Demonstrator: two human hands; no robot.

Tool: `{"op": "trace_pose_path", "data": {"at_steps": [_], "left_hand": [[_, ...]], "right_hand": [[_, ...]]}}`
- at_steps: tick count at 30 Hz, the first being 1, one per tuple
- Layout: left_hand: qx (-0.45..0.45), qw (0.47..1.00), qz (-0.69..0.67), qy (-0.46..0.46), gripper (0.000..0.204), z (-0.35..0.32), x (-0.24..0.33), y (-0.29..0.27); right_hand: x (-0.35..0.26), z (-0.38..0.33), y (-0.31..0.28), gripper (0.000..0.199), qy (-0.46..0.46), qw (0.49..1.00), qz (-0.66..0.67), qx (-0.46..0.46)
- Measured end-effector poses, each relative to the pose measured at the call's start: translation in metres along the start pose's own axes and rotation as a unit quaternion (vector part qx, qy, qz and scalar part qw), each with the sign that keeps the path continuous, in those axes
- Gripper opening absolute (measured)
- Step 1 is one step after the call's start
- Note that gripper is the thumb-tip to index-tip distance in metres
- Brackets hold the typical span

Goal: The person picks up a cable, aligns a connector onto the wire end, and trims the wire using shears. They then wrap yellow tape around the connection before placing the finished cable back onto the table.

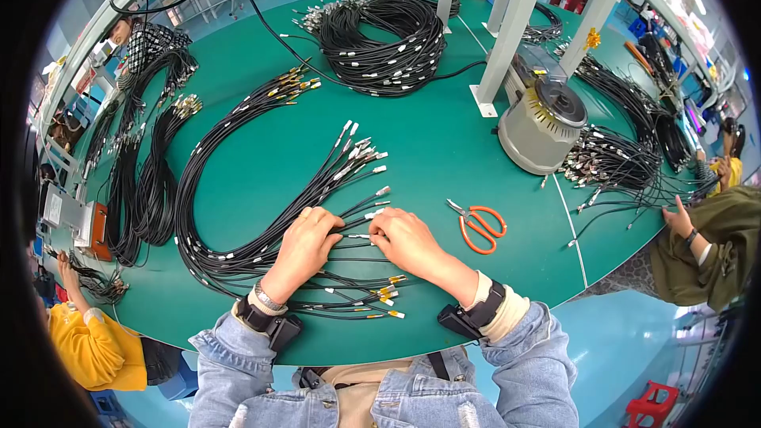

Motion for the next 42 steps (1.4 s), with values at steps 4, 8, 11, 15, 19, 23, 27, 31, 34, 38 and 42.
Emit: {"op": "trace_pose_path", "data": {"at_steps": [4,8,11,15,19,23,27,31,34,38,42], "left_hand": [[0.013,1.0,-0.02,0.003,0.02,-0.001,-0.002,-0.009],[0.005,0.999,-0.018,-0.046,0.019,-0.003,-0.018,-0.014],[-0.029,0.997,0.033,-0.059,0.016,-0.002,-0.031,-0.015],[0.022,0.993,0.071,-0.089,0.012,0.002,-0.04,-0.02],[0.07,0.992,-0.1,0.012,0.011,0.003,0.012,-0.027],[0.062,0.981,-0.179,0.05,0.014,-0.001,0.048,-0.028],[0.062,0.967,-0.245,-0.017,0.017,-0.005,0.041,-0.019],[0.066,0.968,-0.241,-0.022,0.016,0.001,0.036,-0.019],[0.035,0.981,-0.19,0.01,0.015,-0.002,0.029,-0.014],[0.029,0.992,-0.121,-0.015,0.014,-0.012,0.005,-0.014],[0.016,0.986,-0.141,-0.084,0.013,-0.021,-0.015,-0.03]], "right_hand": [[-0.007,0.003,0.003,0.007,-0.017,0.999,-0.043,-0.027],[-0.015,0.005,-0.001,0.009,-0.07,0.993,-0.091,-0.024],[-0.014,0.005,-0.004,0.009,0.02,0.995,0.007,-0.096],[-0.026,0.001,-0.018,0.009,0.009,0.991,0.065,-0.113],[-0.024,0.0,-0.03,0.008,0.032,0.984,0.152,-0.092],[-0.034,0.0,-0.035,0.009,0.005,0.975,0.216,-0.05],[-0.036,-0.012,-0.025,0.01,0.046,0.954,0.295,-0.011],[-0.041,-0.005,-0.025,0.011,-0.004,0.963,0.268,-0.027],[-0.038,-0.005,-0.023,0.01,-0.009,0.967,0.252,-0.033],[-0.035,-0.005,-0.029,0.009,0.005,0.971,0.24,-0.026],[-0.032,-0.005,-0.033,0.009,-0.004,0.97,0.242,-0.017]]}}
Point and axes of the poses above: each hand's wrist, its own z-axis towards the middle knuckle, its own y-axis out of the palm, x = y × z, the point moved 7 cm from there along z, towards the middle knuckle, and after that the axes turned 4 degrees about -y, right-handed, at the moved point
